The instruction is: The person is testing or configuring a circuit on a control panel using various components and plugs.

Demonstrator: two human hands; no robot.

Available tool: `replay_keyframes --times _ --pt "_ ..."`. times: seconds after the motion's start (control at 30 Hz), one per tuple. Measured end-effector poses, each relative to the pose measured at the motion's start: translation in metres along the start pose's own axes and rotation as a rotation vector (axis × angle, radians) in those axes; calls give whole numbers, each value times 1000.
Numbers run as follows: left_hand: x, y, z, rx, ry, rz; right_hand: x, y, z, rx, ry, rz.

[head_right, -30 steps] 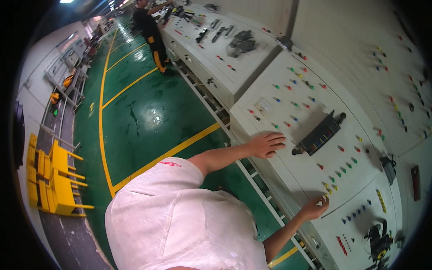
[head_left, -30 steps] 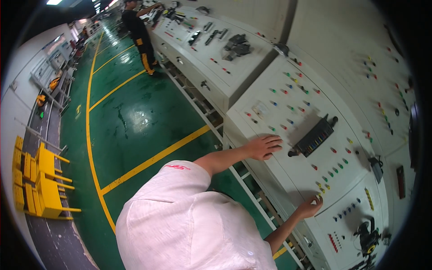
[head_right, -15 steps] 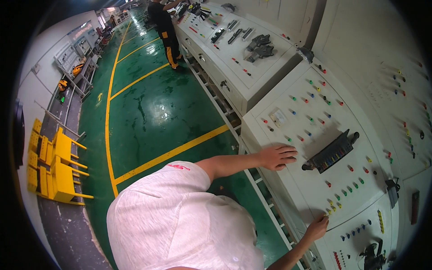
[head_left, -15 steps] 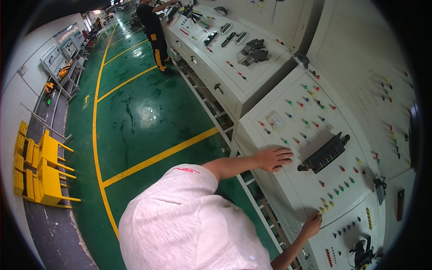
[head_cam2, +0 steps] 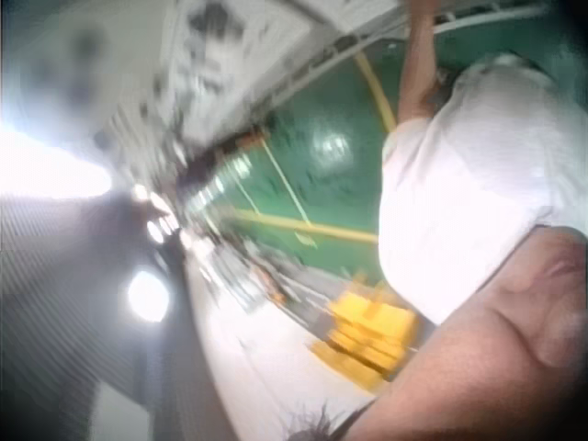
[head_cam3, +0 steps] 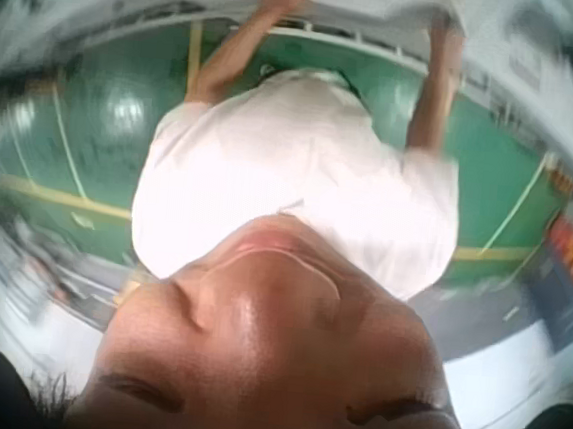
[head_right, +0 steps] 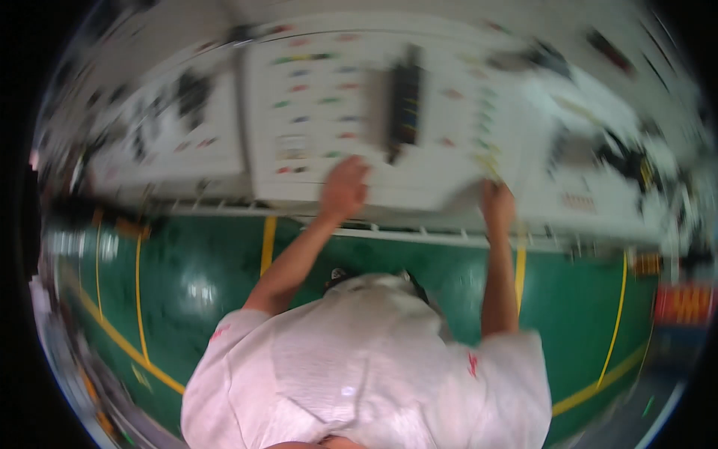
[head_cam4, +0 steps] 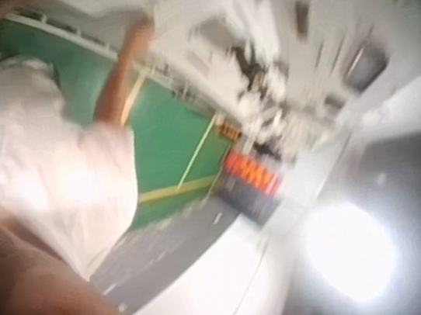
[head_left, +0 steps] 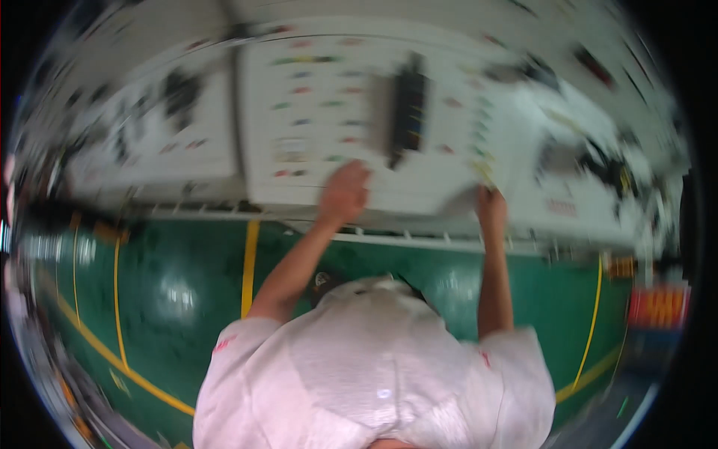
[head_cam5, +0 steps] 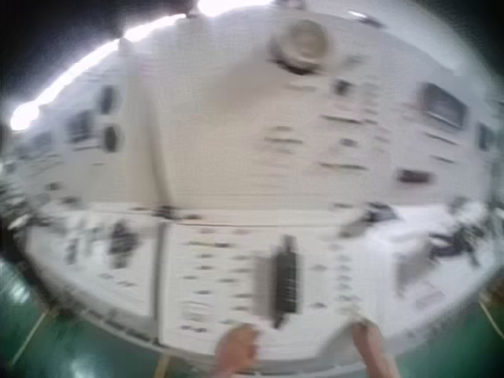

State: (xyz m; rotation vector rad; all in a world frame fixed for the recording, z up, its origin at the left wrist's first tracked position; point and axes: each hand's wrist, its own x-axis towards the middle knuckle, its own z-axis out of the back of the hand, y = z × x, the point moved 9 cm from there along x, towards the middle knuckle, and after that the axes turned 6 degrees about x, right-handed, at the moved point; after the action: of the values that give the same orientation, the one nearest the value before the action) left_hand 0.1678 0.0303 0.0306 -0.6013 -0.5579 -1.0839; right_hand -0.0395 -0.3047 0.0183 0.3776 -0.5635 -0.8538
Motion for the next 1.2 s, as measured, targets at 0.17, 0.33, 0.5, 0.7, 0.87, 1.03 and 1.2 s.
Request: replay_keyframes --times 0.17,0.33,0.5,0.7,0.87,1.03,1.2 --pt "11 -19 -5 179 32 -86 -73 -72 -54 2069 200 -739" --pt "10 -27 -7 158 40 -137 -136 -24 -19 2110 -179 -958" --pt "5 -27 -4 133 20 -159 -140 -5 5 2057 -141 -747" --pt "7 -23 -7 127 45 -146 -154 2 3 1882 -83 -839" --pt "15 -38 -8 101 65 -144 -142 -12 1 1701 -21 -831" --pt "4 -26 -3 187 58 -134 -95 -6 -17 1519 -121 -708" --pt "5 -34 2 170 39 -176 -74 -27 -6 1274 -182 -608"
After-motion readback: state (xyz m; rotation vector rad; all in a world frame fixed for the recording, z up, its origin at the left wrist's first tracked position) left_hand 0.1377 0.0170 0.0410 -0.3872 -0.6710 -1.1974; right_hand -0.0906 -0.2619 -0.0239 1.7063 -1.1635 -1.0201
